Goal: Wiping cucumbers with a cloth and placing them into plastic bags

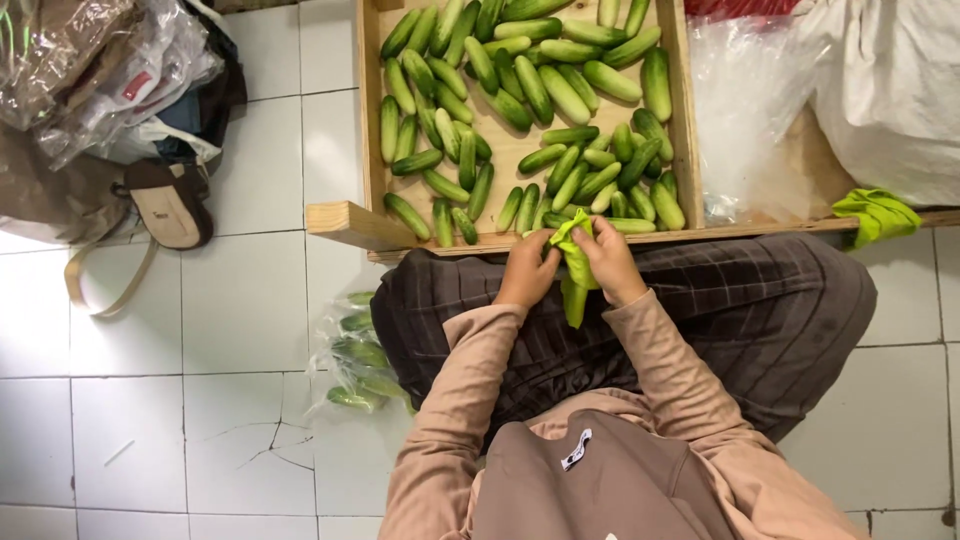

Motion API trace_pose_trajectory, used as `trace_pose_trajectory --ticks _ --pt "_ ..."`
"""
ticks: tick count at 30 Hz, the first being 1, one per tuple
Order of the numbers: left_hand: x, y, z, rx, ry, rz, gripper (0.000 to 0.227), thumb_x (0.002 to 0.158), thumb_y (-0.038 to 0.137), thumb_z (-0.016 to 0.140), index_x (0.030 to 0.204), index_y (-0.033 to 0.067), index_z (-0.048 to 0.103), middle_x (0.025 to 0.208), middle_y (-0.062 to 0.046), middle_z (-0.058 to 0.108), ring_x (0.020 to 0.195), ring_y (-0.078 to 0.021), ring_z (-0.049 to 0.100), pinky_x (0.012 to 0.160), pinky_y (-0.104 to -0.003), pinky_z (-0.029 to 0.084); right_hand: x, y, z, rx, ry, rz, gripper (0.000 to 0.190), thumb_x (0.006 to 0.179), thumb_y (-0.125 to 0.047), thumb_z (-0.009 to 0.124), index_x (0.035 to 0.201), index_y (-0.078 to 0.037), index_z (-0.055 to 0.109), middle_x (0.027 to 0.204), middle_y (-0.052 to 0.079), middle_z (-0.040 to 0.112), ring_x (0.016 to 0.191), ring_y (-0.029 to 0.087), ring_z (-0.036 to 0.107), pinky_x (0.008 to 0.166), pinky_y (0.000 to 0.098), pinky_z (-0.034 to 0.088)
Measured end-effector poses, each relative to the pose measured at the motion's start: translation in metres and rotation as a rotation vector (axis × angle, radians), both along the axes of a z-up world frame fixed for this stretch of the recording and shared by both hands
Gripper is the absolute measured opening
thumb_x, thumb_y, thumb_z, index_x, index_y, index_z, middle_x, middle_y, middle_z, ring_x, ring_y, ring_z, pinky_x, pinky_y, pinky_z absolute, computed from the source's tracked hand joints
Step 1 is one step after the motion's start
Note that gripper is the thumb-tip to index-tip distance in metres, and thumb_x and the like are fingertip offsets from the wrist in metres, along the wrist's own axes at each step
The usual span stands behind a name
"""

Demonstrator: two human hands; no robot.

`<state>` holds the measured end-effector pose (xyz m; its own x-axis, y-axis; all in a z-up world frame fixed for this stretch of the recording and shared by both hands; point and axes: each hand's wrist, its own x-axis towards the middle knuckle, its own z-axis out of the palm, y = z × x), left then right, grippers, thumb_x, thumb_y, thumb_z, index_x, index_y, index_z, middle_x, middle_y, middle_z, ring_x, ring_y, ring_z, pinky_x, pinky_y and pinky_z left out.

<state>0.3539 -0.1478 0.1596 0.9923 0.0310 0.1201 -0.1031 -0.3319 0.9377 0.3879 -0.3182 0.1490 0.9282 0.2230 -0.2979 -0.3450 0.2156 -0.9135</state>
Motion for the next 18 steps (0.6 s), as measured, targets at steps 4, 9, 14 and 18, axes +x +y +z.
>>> trace_pose_trajectory --ticks 4,9,14,18 --pt "-0.005 0.001 0.004 0.049 -0.006 0.002 0.025 0.088 0.001 0.065 0.112 0.0029 0.072 0.106 -0.02 0.075 0.108 -0.0413 0.069 0.096 -0.05 0.055 -0.004 -0.003 -0.015 0.019 0.031 0.025 0.023 0.104 -0.016 0.063 0.123 -0.003 0.06 0.1 0.008 0.072 0.085 0.013 0.072 0.075 0.0318 0.062" --pt "-0.005 0.004 0.003 0.021 -0.013 -0.021 0.025 0.089 0.002 0.061 0.111 0.0038 0.072 0.105 -0.021 0.074 0.107 -0.0428 0.069 0.095 -0.05 0.055 -0.005 -0.002 -0.022 -0.013 0.044 0.071 0.024 0.103 -0.016 0.066 0.121 -0.001 0.063 0.094 0.009 0.073 0.081 0.012 0.071 0.072 0.0318 0.063" --pt "-0.005 0.006 0.005 0.013 -0.012 -0.02 0.024 0.089 0.002 0.061 0.11 0.004 0.072 0.105 -0.021 0.074 0.107 -0.0429 0.069 0.095 -0.051 0.055 -0.01 0.0 0.0 -0.063 0.014 0.109 0.029 0.1 -0.02 0.072 0.122 -0.001 0.066 0.092 0.009 0.074 0.077 0.01 0.069 0.067 0.0299 0.061" --pt "-0.005 0.006 0.017 0.011 -0.002 -0.032 0.026 0.089 -0.001 0.057 0.111 0.0012 0.07 0.101 -0.025 0.072 0.103 -0.0482 0.068 0.093 -0.053 0.054 -0.014 0.003 0.054 -0.122 -0.056 0.196 0.046 0.083 -0.015 0.089 0.12 0.002 0.067 0.1 0.01 0.075 0.087 0.01 0.066 0.076 0.0283 0.058"
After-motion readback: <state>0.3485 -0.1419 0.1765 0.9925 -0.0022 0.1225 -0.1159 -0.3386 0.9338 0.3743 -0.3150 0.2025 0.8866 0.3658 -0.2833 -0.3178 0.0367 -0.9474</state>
